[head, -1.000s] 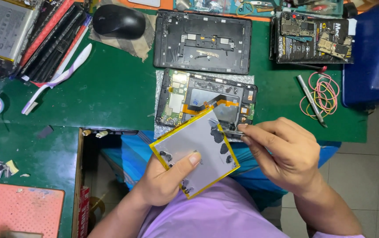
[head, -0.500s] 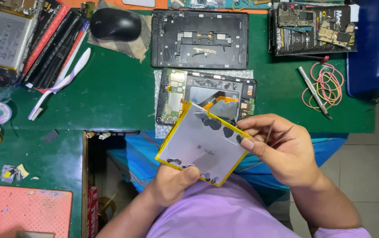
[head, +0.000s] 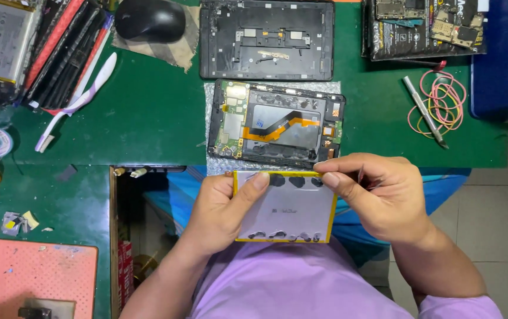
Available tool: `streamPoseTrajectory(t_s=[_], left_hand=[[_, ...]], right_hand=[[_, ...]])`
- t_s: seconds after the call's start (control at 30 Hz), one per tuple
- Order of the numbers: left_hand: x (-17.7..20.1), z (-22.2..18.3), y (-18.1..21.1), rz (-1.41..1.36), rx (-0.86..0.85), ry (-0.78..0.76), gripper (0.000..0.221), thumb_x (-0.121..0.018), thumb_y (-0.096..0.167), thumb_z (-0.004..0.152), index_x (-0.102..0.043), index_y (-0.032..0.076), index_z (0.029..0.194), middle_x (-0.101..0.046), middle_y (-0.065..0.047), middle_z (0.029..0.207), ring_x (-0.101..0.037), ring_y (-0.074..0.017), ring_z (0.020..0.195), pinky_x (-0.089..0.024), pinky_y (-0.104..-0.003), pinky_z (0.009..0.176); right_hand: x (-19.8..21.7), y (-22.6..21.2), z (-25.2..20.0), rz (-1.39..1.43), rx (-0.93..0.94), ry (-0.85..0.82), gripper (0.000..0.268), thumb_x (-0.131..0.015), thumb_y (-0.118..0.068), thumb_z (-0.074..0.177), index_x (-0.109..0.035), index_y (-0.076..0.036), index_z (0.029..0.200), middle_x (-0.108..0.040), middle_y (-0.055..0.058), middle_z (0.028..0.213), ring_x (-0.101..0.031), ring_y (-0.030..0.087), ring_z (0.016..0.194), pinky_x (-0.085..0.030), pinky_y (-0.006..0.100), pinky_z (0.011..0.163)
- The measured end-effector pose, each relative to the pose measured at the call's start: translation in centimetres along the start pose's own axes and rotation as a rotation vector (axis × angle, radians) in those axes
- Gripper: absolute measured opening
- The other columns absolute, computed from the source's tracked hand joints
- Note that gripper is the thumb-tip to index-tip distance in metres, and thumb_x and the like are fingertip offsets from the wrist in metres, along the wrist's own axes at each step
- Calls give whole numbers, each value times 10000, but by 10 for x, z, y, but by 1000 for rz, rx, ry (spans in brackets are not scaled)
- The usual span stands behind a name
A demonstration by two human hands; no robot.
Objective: Disassembling and reassembling internal components of a tablet, including the battery and internal frame.
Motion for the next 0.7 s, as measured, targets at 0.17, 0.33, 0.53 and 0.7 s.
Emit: streamPoseTrajectory(t_s=[0.17, 0.33, 0.53, 0.7], left_hand=[[-6, -1, -3, 100, -99, -11, 343, -552, 317, 1045, -592, 133, 758, -531, 96, 749, -471, -54, 707, -447, -258, 627], [-16, -3, 5, 65, -128, -111, 377, -498, 324, 1041, -731, 44, 1138, -725, 25, 998, -631, -75, 886, -546, -269, 769], [-14, -3, 2, 157, -217, -81, 380, -503, 310, 1038, -392, 165, 705, -370, 76, 709, -347, -95, 659, -335, -299, 594], [-11, -1, -7, 160, -185, -32, 473, -560, 300, 1021, -277, 183, 660, -277, 79, 659, -272, -94, 619, -243, -317, 554]], right_hand=[[4, 5, -2, -67, -1, 24, 132, -712, -129, 930, -781, -52, 1011, -795, 65, 898, -626, 61, 652, -444, 189, 569], [8, 11, -3, -29, -29, 64, 114, -722, -91, 930, -772, -24, 1008, -792, 94, 961, -707, 92, 769, -528, 188, 656], [9, 11, -6, -59, 13, 64, 113, -727, -77, 922, -765, -14, 1007, -787, 111, 972, -719, 116, 772, -530, 197, 668], [9, 10, -6, -55, 35, 66, 112, -732, -57, 917, -758, 0, 1011, -781, 124, 978, -708, 116, 755, -534, 198, 674]])
Point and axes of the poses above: each hand's wrist, its own z-axis towards the middle knuckle, its own x-axis out of the back of the hand, y = z × x, the point moved 7 cm from there along z, towards the middle knuckle
